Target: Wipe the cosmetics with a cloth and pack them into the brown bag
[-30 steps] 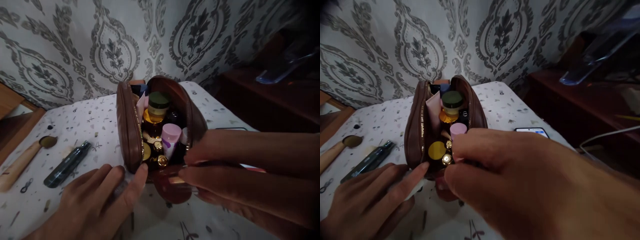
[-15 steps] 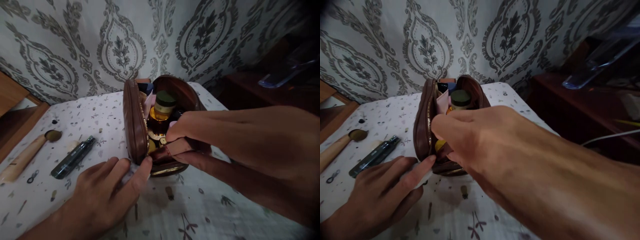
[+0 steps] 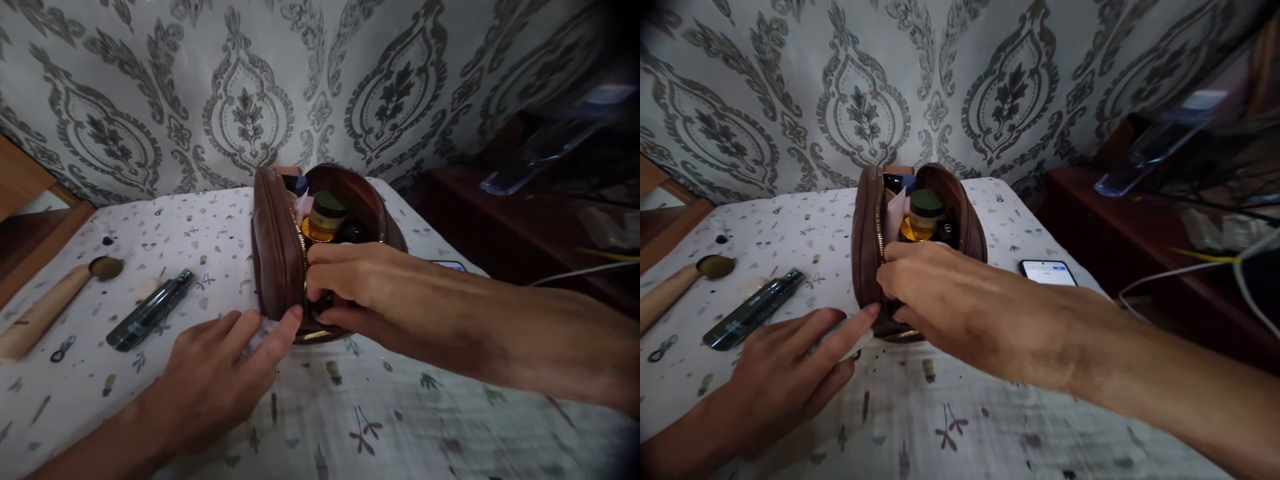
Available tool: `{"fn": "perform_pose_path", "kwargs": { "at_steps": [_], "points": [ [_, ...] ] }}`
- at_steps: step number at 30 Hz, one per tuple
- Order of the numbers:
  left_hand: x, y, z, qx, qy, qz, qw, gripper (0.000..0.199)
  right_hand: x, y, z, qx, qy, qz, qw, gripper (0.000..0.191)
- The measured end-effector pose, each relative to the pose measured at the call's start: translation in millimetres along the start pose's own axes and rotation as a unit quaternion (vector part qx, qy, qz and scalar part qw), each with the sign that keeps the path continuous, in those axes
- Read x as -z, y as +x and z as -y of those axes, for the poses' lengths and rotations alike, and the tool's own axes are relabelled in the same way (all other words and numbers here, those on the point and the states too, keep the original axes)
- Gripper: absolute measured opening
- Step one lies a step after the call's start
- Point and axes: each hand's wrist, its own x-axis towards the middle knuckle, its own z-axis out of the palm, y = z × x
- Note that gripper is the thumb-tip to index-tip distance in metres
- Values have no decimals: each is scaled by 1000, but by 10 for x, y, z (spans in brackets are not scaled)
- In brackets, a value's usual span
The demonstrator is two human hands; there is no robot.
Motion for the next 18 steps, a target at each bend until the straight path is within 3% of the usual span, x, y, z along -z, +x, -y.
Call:
{"fn": "perform_pose_path", "kwargs": {
  "at_steps": [5,8,12,18],
  "points": [
    [29,-65,-8,1,0,-8,1000,34,80,105,106,-37,16,58,997,15],
    [42,-108,-5,2,-7,-14,1000,33,81,100,105,-16,29,42,999,25],
    [30,-231,3,24,-21,-14,999,33,113,-24,75,7,42,-69,997,29],
    [-38,-554,68,99,-12,14,995,35,132,-359,155,-65,72,-278,956,24]
  ]
}}
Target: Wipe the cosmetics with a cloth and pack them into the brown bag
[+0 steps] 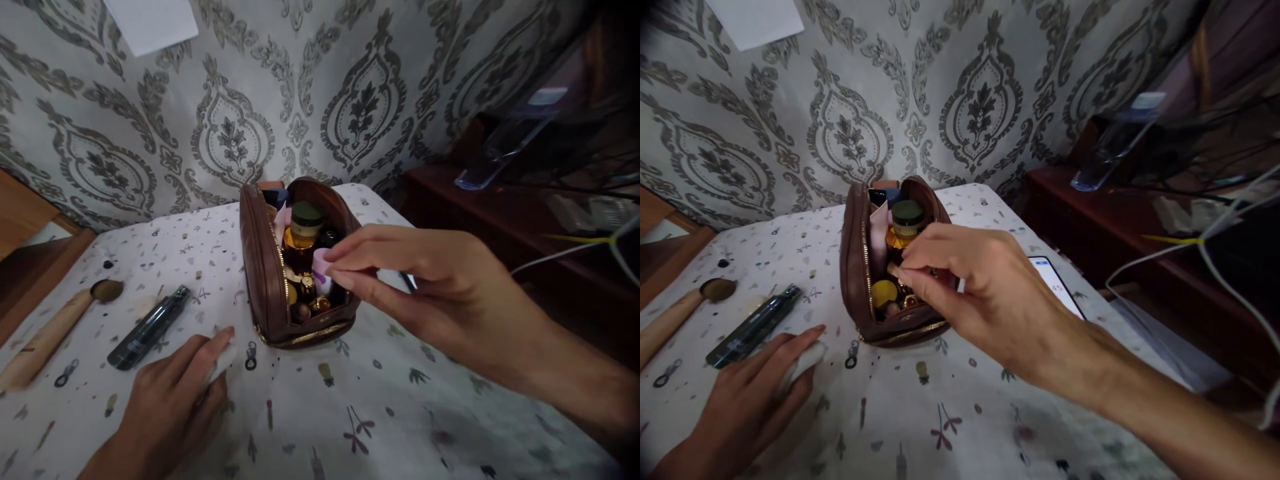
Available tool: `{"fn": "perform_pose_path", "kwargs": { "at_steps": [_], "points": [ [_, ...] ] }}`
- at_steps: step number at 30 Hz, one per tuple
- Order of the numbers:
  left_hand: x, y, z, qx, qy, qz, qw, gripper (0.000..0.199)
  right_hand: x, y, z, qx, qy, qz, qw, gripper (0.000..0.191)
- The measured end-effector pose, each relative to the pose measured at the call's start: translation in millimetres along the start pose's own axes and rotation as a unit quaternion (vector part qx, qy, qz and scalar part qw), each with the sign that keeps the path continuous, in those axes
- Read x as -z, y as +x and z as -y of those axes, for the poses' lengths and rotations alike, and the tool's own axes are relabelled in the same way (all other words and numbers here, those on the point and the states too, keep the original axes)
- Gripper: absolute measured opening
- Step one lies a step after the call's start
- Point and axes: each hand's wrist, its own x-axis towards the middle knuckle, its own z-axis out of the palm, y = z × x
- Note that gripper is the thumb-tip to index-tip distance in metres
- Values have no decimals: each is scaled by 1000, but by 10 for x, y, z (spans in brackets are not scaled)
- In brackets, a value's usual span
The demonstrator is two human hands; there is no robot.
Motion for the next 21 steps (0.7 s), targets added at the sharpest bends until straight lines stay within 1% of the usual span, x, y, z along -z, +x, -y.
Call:
{"fn": "perform_pose_path", "kwargs": {
  "at_steps": [2,4,7,8,9,12,15,17,19,21],
  "points": [
    [-24,-71,60,14,8,-6,1000,35,-19,-153,50,-19,31,-32,999,23],
    [-48,-116,117,25,24,-12,999,34,-116,-336,96,-26,79,-16,996,29],
    [-87,-157,183,46,49,-25,997,34,-405,-629,120,-8,148,59,987,38],
    [-97,-167,202,55,58,-30,996,34,-521,-719,114,-18,154,80,985,40],
    [-104,-177,222,69,70,-34,995,33,-633,-799,103,-13,163,113,980,42],
    [-99,-194,308,140,121,-28,982,31,-886,-966,53,-11,151,188,970,42],
    [-74,-205,454,209,159,-26,964,29,-966,-1030,6,8,110,236,966,32],
    [-72,-226,568,227,173,-5,959,30,-963,-1040,-9,9,88,254,963,26],
    [-92,-264,666,240,175,32,954,31,-958,-1044,-13,4,85,266,960,27],
    [-121,-314,732,261,162,46,951,33,-974,-1049,-8,-4,94,267,959,31]
  ]
}}
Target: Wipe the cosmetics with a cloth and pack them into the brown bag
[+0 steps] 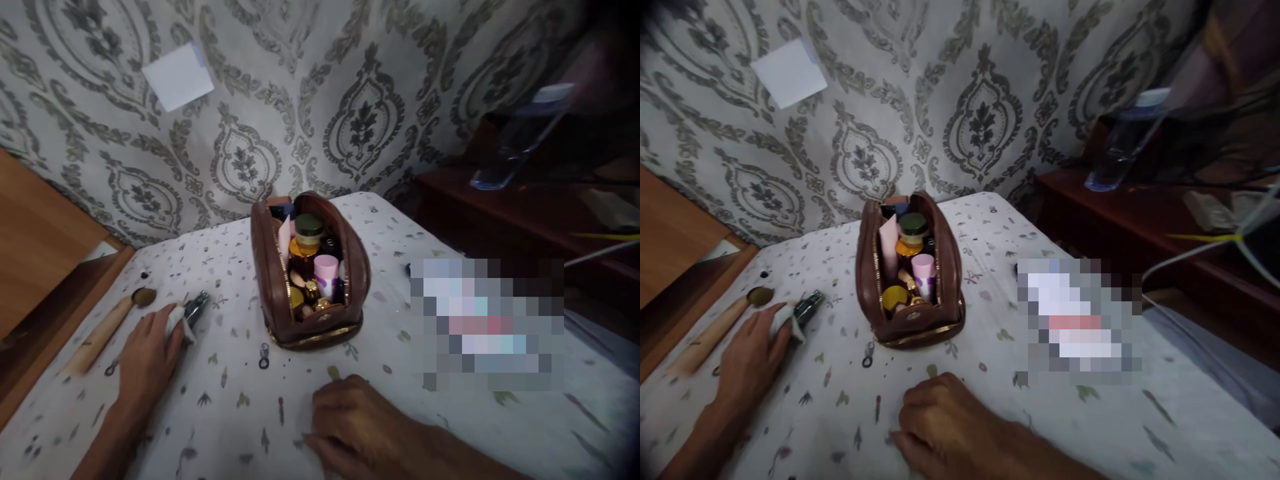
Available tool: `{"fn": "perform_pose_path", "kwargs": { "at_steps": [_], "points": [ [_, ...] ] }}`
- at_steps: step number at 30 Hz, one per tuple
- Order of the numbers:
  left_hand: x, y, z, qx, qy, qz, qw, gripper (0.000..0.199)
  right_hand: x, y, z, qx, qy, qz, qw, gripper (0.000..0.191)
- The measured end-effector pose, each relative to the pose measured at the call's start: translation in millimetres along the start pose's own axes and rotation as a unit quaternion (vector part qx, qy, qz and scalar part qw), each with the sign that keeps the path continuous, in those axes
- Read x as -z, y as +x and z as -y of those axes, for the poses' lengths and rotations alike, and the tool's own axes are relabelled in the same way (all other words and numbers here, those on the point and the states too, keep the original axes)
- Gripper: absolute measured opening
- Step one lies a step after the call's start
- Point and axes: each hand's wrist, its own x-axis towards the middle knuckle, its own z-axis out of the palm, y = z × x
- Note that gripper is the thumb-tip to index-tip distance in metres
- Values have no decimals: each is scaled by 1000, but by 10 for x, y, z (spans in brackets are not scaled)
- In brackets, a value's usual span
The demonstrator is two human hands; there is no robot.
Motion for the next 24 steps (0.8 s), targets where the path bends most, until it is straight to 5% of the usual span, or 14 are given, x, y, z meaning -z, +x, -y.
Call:
{"fn": "perform_pose_path", "kwargs": {
  "at_steps": [8,14,19,24],
  "points": [
    [31,-67,114,74,-156,82,982,37,-118,132,33,-17,2,-19,1000,47],
    [72,-157,222,62,-211,81,972,27,-236,261,114,-56,-24,-13,998,46],
    [-18,-78,521,98,-215,95,967,24,-411,510,268,-24,-36,-14,999,45],
    [-166,256,947,144,-160,61,975,22,-520,814,474,3,-13,-3,1000,43]
  ]
}}
